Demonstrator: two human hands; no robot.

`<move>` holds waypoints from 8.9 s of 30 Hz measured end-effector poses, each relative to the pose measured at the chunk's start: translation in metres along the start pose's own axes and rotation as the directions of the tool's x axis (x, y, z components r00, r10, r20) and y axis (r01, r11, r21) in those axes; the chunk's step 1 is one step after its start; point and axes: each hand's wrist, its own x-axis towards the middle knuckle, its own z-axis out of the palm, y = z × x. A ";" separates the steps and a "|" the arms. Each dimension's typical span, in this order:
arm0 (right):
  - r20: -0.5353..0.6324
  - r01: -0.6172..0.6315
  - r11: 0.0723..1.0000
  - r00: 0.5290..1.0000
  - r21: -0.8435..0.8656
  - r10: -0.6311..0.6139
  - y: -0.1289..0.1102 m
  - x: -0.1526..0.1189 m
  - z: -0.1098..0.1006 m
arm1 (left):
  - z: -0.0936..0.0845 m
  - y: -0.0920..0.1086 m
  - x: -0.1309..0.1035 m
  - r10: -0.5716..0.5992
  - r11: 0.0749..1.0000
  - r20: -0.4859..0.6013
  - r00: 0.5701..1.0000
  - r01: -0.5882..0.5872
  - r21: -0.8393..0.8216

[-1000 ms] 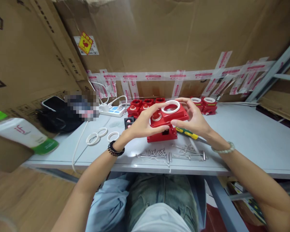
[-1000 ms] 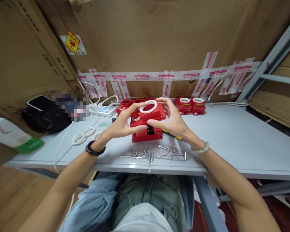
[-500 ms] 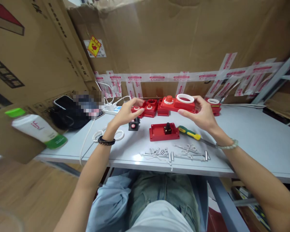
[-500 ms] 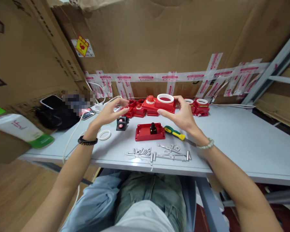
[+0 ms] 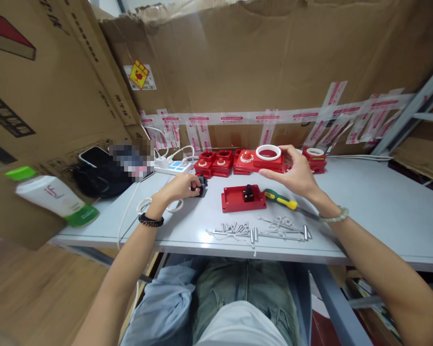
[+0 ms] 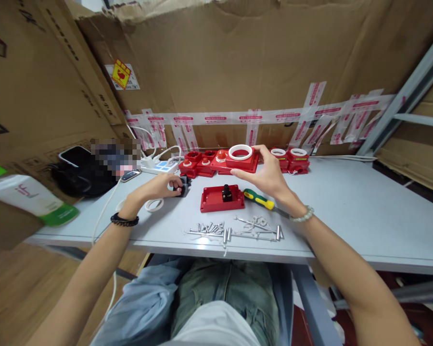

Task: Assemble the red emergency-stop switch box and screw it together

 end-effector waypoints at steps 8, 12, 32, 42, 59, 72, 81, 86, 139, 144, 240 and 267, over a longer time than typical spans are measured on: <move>0.020 0.035 0.999 0.999 -0.016 -0.035 -0.002 -0.002 0.000 | 0.000 0.006 -0.003 -0.034 0.998 -0.046 0.998 0.037 0.047; 0.001 0.034 0.999 0.999 -0.042 -0.034 -0.001 0.000 -0.002 | -0.004 0.011 -0.005 0.038 0.999 -0.109 0.993 -0.040 -0.012; -0.115 0.069 0.996 0.991 -0.065 -0.076 -0.003 0.004 -0.011 | 0.016 0.119 0.049 0.343 0.902 -0.140 0.929 -0.367 -0.228; -0.100 0.075 0.991 0.991 -0.113 -0.087 -0.005 0.003 -0.009 | 0.020 0.118 0.045 0.369 0.898 -0.182 0.912 -0.400 -0.184; -0.068 0.096 0.991 0.992 -0.097 -0.103 -0.005 0.001 -0.006 | 0.025 0.120 0.041 0.382 0.907 -0.212 0.900 -0.409 -0.104; -0.060 0.091 0.990 0.993 -0.105 -0.097 -0.006 0.001 -0.007 | 0.026 0.120 0.041 0.385 0.908 -0.212 0.898 -0.409 -0.084; -0.063 0.093 0.991 0.993 -0.099 -0.100 -0.004 0.001 -0.007 | 0.014 0.115 0.035 0.392 0.906 -0.215 0.894 -0.416 -0.077; -0.097 0.059 0.994 0.993 -0.094 -0.068 -0.002 0.002 -0.006 | 0.000 0.099 0.027 0.341 0.929 -0.245 0.908 -0.365 -0.060; -0.120 0.086 0.982 0.987 -0.167 -0.107 -0.004 0.003 -0.010 | 0.016 0.111 0.048 0.374 0.891 -0.224 0.900 -0.415 -0.181; -0.110 0.083 0.983 0.989 -0.165 -0.102 -0.005 0.003 -0.009 | 0.016 0.111 0.047 0.394 0.889 -0.212 0.894 -0.429 -0.158; 0.525 0.482 0.863 0.779 -0.152 -0.343 -0.001 -0.013 0.014 | 0.030 0.093 0.027 0.464 0.849 -0.104 0.880 -0.475 -0.230; 0.555 0.493 0.859 0.757 -0.140 -0.344 -0.003 -0.013 0.011 | 0.027 0.096 0.028 0.418 0.883 -0.089 0.904 -0.427 -0.192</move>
